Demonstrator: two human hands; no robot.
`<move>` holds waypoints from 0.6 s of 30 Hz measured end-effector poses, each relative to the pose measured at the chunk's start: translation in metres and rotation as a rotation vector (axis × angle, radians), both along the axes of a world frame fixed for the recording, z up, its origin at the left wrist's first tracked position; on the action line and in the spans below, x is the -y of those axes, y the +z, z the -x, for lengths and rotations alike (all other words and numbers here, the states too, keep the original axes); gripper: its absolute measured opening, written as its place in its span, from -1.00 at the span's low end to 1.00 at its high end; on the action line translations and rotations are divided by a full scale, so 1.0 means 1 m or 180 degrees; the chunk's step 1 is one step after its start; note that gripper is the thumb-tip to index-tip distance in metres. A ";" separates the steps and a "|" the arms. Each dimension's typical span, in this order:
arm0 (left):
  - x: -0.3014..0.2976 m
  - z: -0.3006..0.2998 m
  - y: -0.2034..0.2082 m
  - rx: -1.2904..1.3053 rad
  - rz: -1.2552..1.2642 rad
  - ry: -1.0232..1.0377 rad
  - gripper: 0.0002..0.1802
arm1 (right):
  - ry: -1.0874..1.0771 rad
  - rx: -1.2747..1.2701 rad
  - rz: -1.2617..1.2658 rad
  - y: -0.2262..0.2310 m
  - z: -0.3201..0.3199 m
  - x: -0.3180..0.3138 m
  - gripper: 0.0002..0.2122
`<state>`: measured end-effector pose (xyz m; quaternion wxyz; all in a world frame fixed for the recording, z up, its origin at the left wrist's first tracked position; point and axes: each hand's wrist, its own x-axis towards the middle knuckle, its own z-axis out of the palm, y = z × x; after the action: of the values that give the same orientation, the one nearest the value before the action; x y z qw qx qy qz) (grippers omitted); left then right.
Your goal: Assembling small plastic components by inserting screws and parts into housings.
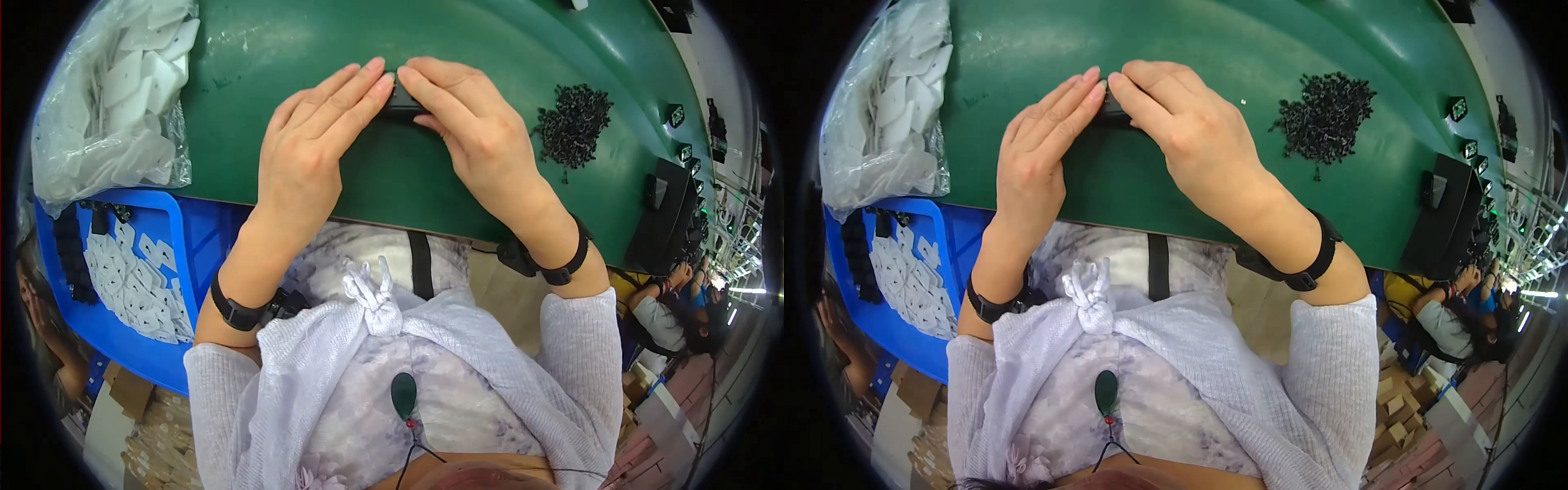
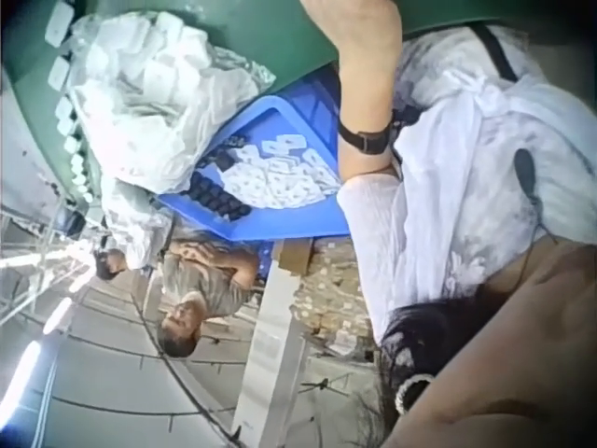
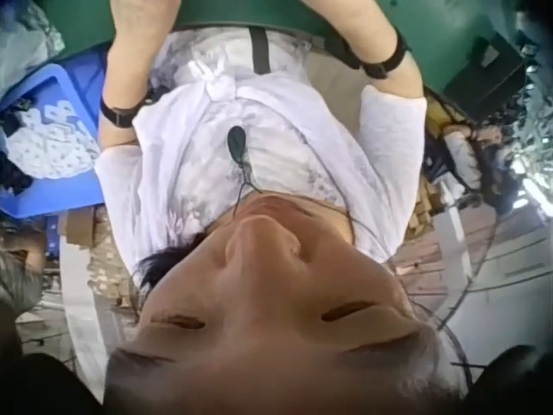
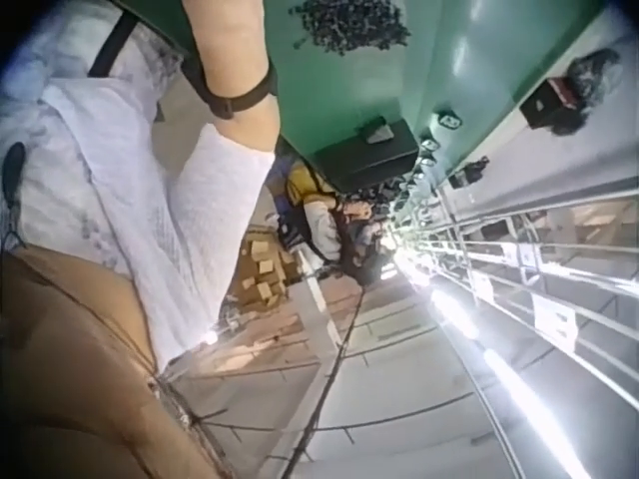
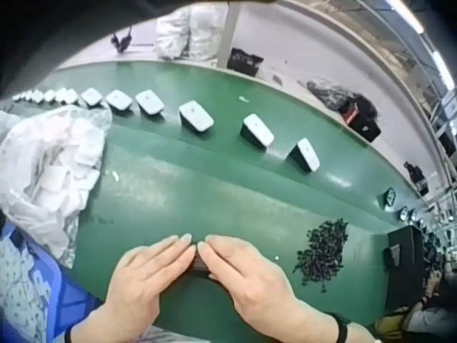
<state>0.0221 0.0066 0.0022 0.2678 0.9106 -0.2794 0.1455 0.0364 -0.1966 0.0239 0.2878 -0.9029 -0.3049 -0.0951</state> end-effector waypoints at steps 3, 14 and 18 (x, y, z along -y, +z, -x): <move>0.010 0.002 0.000 -0.0042 0.0096 0.0123 -0.45 | -0.0042 0.0111 -0.0128 0.003 -0.008 0.003 -0.59; 0.028 -0.002 0.016 -0.2895 0.3182 0.0146 -0.67 | 0.0007 -0.2437 -0.2556 0.027 -0.008 0.018 -0.51; 0.036 -0.001 0.020 -0.3295 0.3811 -0.0144 -0.63 | -0.0134 -0.2174 -0.2457 0.034 -0.005 0.018 -0.53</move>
<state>0.0229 -0.0294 0.0226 0.8110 0.5577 -0.0120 -0.1765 0.0418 -0.2148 0.0575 0.6812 -0.7164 -0.1180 0.0938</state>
